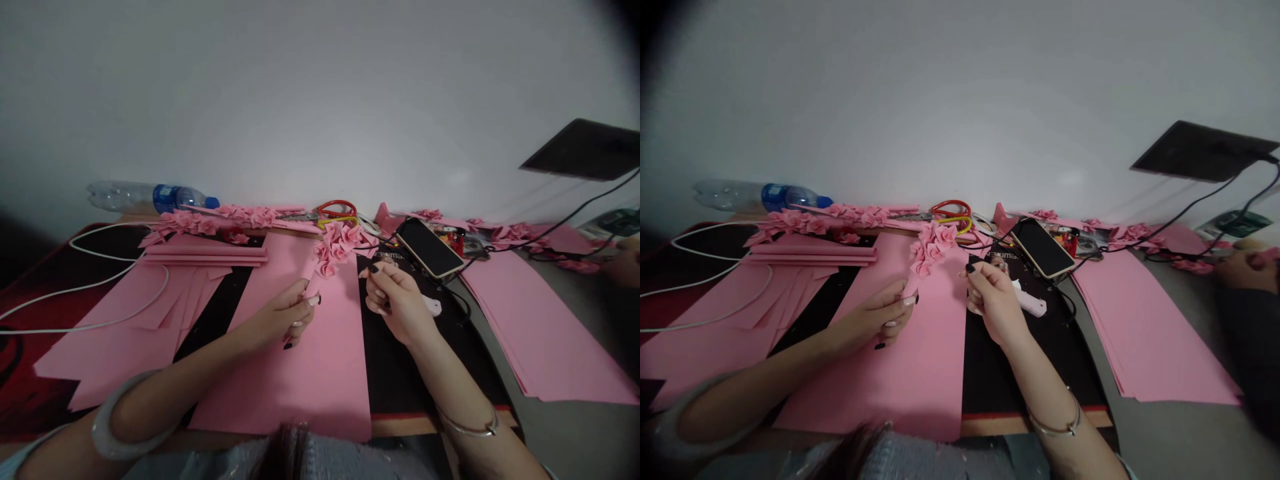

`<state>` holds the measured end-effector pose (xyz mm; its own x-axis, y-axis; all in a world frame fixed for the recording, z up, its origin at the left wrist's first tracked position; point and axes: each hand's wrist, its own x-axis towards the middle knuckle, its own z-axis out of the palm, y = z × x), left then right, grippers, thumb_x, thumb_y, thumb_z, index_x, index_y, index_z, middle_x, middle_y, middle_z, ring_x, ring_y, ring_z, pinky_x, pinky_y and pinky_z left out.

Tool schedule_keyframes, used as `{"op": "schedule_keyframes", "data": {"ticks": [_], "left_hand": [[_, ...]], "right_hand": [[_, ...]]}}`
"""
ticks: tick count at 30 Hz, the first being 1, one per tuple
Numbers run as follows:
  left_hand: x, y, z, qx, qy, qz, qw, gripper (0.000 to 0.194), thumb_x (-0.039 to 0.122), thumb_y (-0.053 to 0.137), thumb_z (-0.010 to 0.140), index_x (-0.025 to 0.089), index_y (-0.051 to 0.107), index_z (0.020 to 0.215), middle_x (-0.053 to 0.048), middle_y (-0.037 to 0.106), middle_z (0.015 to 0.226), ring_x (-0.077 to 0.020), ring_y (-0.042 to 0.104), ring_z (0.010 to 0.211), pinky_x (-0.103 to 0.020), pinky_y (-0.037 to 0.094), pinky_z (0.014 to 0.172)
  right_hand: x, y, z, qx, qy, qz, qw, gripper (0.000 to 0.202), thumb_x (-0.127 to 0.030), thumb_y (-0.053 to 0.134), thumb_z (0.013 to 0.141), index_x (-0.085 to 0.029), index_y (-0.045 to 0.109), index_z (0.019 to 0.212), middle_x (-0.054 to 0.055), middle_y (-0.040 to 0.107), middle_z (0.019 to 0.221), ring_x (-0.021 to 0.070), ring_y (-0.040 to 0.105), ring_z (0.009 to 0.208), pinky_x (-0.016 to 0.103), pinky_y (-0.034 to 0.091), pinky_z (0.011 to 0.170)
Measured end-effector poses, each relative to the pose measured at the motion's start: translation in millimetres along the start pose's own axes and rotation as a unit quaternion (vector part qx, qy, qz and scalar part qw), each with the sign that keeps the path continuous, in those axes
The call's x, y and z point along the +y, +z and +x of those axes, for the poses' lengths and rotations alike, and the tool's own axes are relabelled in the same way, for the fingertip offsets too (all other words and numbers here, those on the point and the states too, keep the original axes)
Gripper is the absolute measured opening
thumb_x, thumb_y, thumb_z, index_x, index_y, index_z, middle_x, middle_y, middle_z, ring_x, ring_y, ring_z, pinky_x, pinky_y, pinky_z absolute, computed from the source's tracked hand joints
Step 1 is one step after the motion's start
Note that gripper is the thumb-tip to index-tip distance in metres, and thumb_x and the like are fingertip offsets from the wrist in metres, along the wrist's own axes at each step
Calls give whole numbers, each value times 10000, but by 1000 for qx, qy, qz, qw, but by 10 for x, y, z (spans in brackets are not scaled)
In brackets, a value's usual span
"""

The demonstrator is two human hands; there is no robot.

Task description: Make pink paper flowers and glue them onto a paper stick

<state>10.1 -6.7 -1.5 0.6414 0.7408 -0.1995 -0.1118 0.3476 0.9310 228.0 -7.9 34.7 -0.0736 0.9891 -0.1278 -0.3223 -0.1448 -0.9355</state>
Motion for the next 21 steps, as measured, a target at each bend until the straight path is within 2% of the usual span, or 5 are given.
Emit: {"op": "schedule_keyframes", "data": {"ticks": [4, 8, 13, 21], "left_hand": [[-6, 29, -3, 14, -2, 47, 999, 355, 453, 517, 900, 234, 269, 771, 128, 304, 557, -24, 229, 393, -133, 287, 356], [3, 63, -20, 28, 2, 96, 995, 326, 456, 482, 915, 233, 284, 782, 120, 320, 573, -29, 273, 386, -145, 301, 365], [13, 85, -42, 38, 2, 137, 990, 264, 424, 419, 945, 233, 306, 802, 114, 330, 578, -38, 309, 372, -155, 298, 365], [52, 110, -43, 42, -5, 138, 990, 320, 467, 471, 914, 235, 293, 782, 115, 320, 565, -40, 297, 370, -158, 297, 361]], "right_hand": [[125, 36, -4, 6, -52, -134, 990, 205, -362, 675, 811, -163, 683, 859, -89, 312, 524, 54, 212, 438, 203, 180, 409], [167, 33, -5, 13, -83, -201, 976, 238, -360, 669, 806, -151, 709, 915, -73, 352, 550, 58, 238, 452, 218, 172, 418], [182, 38, -9, 34, -92, -206, 974, 199, -348, 668, 805, -161, 705, 863, -68, 353, 553, 62, 231, 464, 223, 178, 428], [162, 42, -15, 45, -95, -186, 977, 156, -314, 666, 799, -164, 702, 818, -64, 374, 537, 63, 261, 457, 216, 178, 423]]}}
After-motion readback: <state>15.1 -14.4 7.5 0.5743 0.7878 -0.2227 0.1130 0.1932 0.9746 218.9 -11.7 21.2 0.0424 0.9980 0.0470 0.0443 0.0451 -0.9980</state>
